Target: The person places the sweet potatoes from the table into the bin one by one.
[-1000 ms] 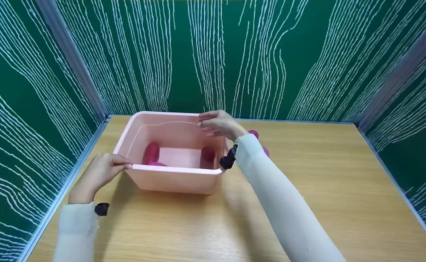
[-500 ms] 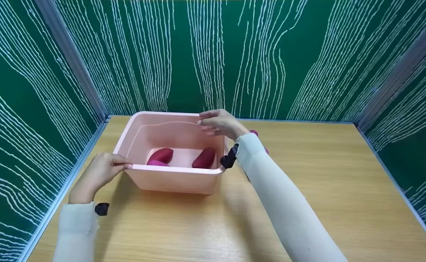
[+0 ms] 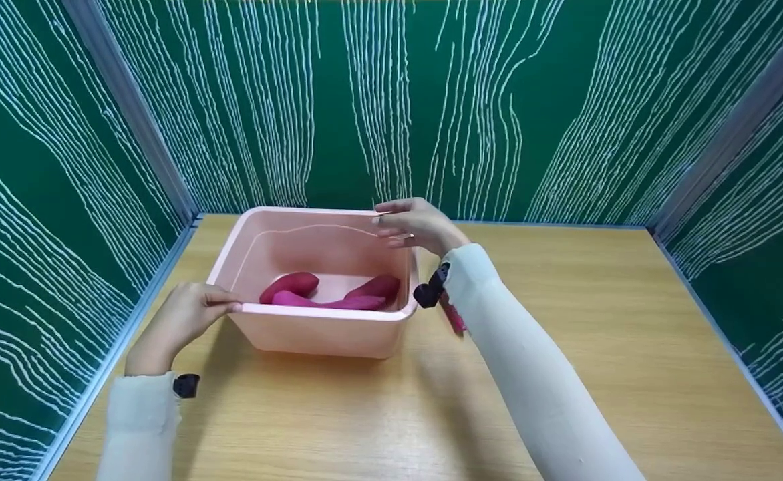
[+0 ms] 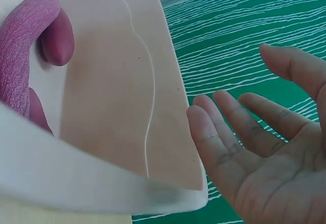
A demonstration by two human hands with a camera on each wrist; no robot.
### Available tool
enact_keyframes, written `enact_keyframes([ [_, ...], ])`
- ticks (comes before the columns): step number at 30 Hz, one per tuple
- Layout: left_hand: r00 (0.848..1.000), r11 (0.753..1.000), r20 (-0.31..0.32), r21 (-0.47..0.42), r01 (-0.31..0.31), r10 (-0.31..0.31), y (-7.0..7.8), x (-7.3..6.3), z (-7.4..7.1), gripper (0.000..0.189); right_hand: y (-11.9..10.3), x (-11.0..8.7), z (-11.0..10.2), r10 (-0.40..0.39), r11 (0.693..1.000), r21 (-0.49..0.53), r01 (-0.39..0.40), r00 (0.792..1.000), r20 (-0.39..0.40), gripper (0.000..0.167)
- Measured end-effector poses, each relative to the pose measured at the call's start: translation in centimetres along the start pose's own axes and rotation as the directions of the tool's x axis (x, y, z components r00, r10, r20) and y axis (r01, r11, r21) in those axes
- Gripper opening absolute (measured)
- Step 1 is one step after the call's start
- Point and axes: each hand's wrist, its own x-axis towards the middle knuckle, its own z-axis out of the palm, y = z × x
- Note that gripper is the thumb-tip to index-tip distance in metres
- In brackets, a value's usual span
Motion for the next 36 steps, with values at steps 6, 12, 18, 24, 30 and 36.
enact_keyframes([
  [6,1.0,1.0,0.006,-0.001,0.0,0.0,0.0,0.0,0.0,0.022,0.2,-0.4,-0.7,-0.009,1.0,-0.005,0.009,1.0,-0.026,0.051],
  [12,1.0,1.0,0.0,0.004,-0.014,0.014,-0.1,0.0,0.0,0.021,0.2,-0.7,-1.5,0.011,1.0,0.014,-0.01,0.999,-0.033,0.05],
  [18,0.999,0.999,-0.011,0.02,-0.032,0.032,0.0,0.0,0.1,0.021,0.1,-1.2,-2.3,0.031,0.999,0.028,-0.03,0.998,-0.046,0.047],
  [24,1.0,1.0,0.012,-0.001,-0.002,0.002,0.0,0.0,0.0,0.021,0.2,-1.8,-3.3,0.02,0.999,0.029,-0.019,0.999,-0.034,0.05],
  [30,1.0,1.0,0.024,-0.012,0.017,-0.017,0.0,0.0,0.0,0.022,0.6,-2.3,-4.4,0.019,0.999,0.028,-0.018,0.999,-0.033,0.051],
  [36,1.0,1.0,0.024,-0.022,0.017,-0.017,0.0,0.0,0.0,0.022,1.2,-2.6,-5.4,0.035,0.999,0.025,-0.034,0.997,-0.064,0.054],
])
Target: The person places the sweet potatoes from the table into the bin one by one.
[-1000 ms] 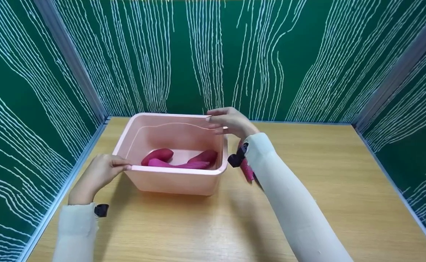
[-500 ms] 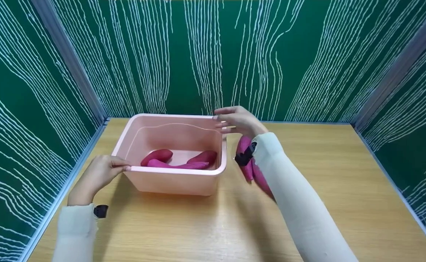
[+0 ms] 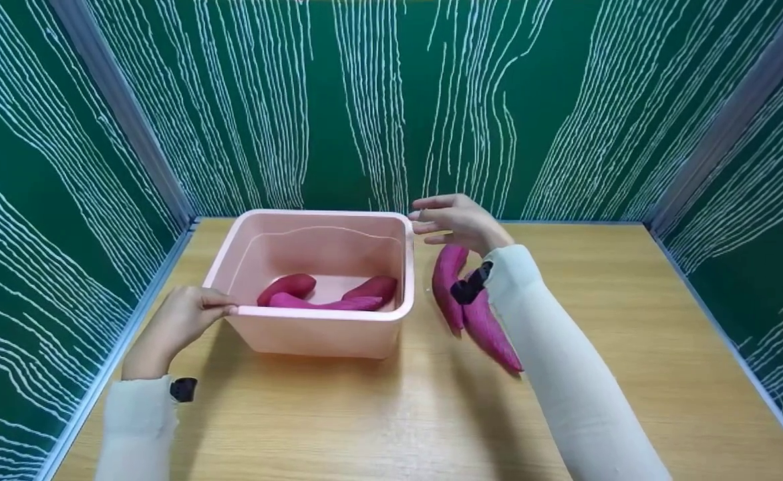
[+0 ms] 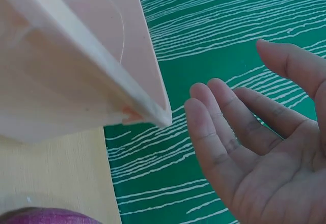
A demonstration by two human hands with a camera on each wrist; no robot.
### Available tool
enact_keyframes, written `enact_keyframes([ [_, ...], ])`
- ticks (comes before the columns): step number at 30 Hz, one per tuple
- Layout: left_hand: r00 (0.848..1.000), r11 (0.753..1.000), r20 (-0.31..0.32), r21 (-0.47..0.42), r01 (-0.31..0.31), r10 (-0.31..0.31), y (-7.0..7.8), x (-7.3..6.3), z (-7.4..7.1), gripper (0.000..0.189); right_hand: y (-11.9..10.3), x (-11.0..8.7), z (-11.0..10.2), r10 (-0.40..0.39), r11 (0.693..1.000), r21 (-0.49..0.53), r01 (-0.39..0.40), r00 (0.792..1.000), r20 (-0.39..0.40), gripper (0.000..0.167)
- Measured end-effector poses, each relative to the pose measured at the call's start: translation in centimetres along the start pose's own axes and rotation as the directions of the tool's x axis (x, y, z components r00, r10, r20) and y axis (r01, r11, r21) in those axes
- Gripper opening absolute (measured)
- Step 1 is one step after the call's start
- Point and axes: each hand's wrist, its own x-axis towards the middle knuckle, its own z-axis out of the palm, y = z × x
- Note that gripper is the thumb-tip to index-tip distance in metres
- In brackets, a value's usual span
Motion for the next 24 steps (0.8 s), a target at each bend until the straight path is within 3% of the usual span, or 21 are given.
enact_keyframes([
  [24,0.999,0.999,-0.004,0.014,-0.047,0.047,-0.1,0.0,0.0,0.024,4.7,-0.8,-3.5,0.008,1.0,0.006,-0.008,0.999,-0.039,0.057],
])
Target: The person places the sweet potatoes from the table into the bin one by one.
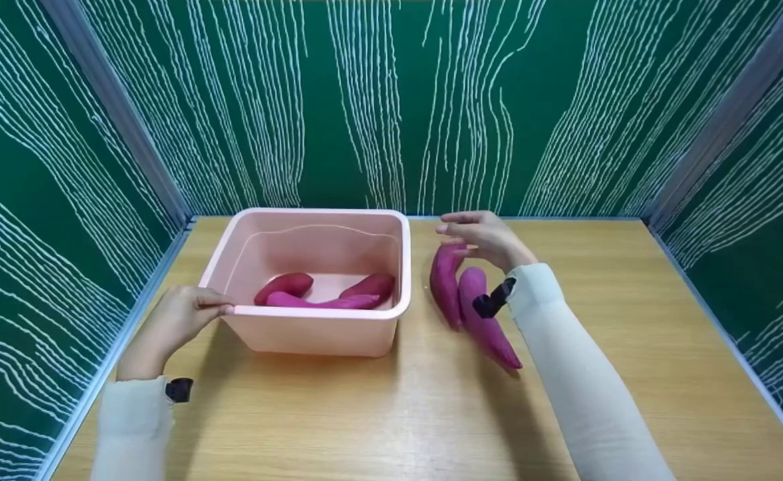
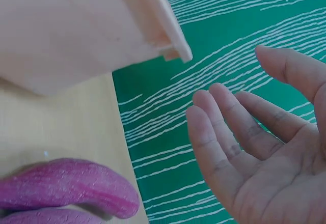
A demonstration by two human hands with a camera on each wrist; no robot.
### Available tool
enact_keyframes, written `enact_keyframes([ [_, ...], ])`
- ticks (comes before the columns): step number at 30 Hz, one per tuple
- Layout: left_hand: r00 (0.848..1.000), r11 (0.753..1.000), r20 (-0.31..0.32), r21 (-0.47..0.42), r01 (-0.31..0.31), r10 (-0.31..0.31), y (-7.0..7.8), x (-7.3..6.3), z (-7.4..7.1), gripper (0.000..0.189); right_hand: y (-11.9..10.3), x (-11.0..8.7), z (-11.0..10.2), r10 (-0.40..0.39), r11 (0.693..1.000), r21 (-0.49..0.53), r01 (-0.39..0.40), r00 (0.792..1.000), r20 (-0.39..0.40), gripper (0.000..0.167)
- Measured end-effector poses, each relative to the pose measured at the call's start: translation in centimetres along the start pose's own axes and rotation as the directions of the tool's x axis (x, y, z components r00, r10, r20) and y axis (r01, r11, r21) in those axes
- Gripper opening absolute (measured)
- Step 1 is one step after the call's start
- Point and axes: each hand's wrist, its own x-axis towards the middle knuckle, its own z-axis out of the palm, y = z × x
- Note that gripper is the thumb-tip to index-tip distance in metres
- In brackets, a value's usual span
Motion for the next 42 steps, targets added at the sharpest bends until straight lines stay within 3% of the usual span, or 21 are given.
enact_keyframes([
  [24,0.999,0.999,0.003,0.015,0.035,-0.036,0.1,0.1,0.1,0.023,6.6,-0.4,-2.9,0.07,0.993,0.098,-0.064,0.996,-0.054,0.067],
  [42,0.999,0.999,-0.006,0.005,0.046,-0.046,0.1,0.0,0.2,0.024,11.0,-1.1,-4.0,0.161,0.986,0.053,-0.156,0.981,-0.103,0.076],
])
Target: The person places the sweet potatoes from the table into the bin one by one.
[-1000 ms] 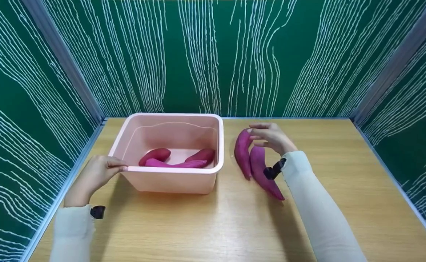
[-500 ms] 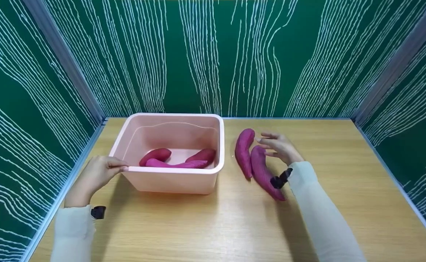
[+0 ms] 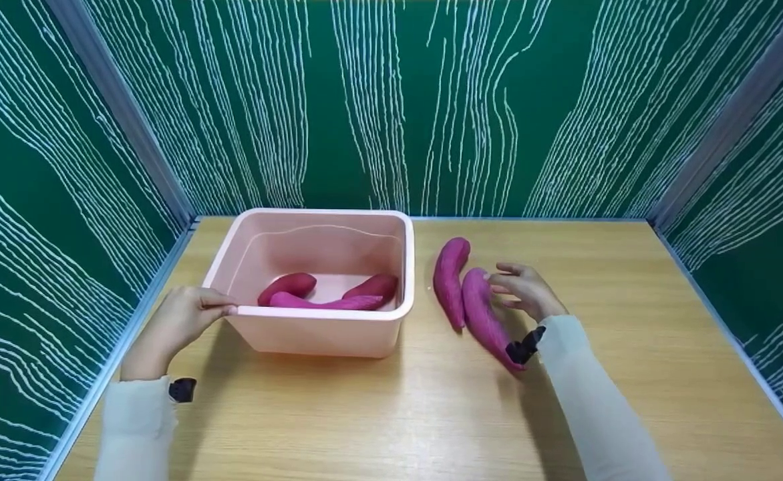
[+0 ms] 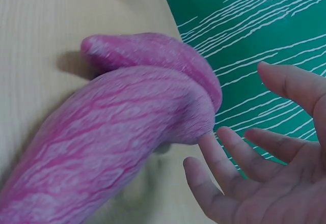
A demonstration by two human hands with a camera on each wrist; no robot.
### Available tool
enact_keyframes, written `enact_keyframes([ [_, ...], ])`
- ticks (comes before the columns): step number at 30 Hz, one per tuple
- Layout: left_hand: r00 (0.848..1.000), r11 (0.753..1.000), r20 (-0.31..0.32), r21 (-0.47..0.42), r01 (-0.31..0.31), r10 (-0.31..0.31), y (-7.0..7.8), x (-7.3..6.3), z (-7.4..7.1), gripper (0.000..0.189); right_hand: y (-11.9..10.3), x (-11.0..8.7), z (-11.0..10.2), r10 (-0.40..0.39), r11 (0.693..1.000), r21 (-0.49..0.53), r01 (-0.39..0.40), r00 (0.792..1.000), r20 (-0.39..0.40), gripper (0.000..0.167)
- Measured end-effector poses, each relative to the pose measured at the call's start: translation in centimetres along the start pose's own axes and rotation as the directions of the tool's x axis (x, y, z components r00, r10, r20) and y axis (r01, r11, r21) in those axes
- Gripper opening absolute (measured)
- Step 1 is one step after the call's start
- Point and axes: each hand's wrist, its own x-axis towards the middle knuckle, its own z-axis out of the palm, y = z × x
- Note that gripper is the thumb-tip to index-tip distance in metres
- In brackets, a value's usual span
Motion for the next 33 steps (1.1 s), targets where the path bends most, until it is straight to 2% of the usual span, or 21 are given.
enact_keyframes([
  [5,0.999,0.999,-0.008,0.015,-0.036,0.037,-0.1,0.0,0.1,0.023,1.1,0.0,-0.1,-0.012,1.0,0.015,0.011,0.999,0.034,0.078],
  [13,1.0,1.0,0.004,0.009,-0.015,0.015,0.0,0.0,-0.1,0.022,2.3,0.2,0.0,0.044,0.999,0.012,-0.045,0.998,0.037,0.087],
  [18,1.0,1.0,0.005,0.001,-0.008,0.008,0.1,0.0,-0.1,0.023,3.0,0.3,0.1,0.062,0.998,0.014,-0.062,0.997,0.04,0.088],
  [29,1.0,1.0,0.002,0.001,-0.019,0.019,0.0,0.0,-0.1,0.023,3.9,0.4,0.2,0.024,0.998,-0.054,-0.02,0.998,0.064,0.085],
  [33,1.0,0.999,-0.007,0.018,-0.027,0.027,0.0,0.1,0.0,0.022,4.0,0.4,0.2,0.04,0.999,-0.04,-0.037,0.997,0.066,0.085],
])
